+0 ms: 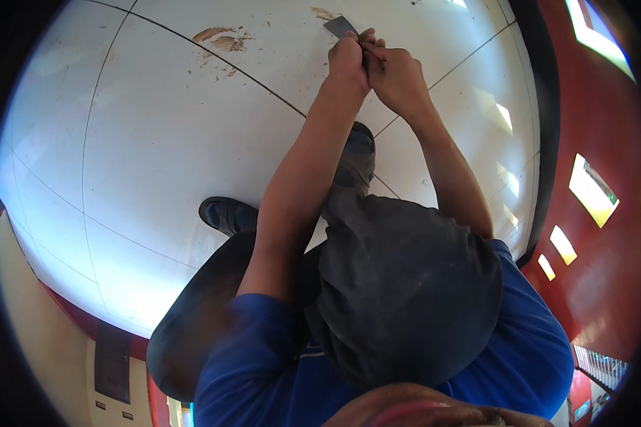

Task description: Scraping stains and adhesive residue from a tiled corridor floor using a hand scraper.

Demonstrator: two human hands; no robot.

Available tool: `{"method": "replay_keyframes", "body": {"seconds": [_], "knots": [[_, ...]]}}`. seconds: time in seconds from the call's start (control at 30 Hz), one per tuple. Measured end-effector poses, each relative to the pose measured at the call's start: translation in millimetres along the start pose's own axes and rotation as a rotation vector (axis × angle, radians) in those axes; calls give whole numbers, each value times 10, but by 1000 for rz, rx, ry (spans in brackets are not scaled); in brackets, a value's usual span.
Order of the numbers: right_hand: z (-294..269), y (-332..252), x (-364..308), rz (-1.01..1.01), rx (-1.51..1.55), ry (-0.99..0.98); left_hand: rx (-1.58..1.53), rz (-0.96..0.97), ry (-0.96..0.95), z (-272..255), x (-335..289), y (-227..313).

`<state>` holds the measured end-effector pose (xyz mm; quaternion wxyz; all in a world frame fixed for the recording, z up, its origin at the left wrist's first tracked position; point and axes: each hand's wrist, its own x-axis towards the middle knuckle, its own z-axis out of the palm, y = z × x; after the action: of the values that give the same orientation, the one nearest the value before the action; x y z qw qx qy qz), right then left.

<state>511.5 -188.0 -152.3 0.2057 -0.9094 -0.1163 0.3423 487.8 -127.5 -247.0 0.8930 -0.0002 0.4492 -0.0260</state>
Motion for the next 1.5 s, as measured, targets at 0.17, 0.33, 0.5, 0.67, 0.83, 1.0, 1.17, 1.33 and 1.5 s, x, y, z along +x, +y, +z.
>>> {"method": "replay_keyframes", "body": {"seconds": [0.17, 0.33, 0.5, 0.67, 0.83, 1.0, 1.17, 1.33, 1.5], "knots": [[148, 389, -196, -165, 14, 118, 21, -2, 27, -137, -92, -332], [90, 207, -70, -89, -24, 37, 58, 59, 15, -93, 5, -87], [129, 176, -293, -113, -142, 63, 166, 81, 75, -153, -288, -244], [84, -55, -238, -156, -30, 6, 142, 130, -98, -217, -228, 19], [-15, 18, 6, -112, -17, 50, 216, 150, 63, 64, -230, -55], [51, 63, -122, -110, -39, 32, 80, 130, 42, -72, -142, -88], [-153, -156, 173, -11, -43, -54, 334, 285, -89, 119, 52, 176], [17, 210, -204, -126, -80, 23, 198, 126, 210, -22, -255, -247], [-117, -155, 212, -79, 24, 6, 249, 348, -107, 172, 21, 222]]}}
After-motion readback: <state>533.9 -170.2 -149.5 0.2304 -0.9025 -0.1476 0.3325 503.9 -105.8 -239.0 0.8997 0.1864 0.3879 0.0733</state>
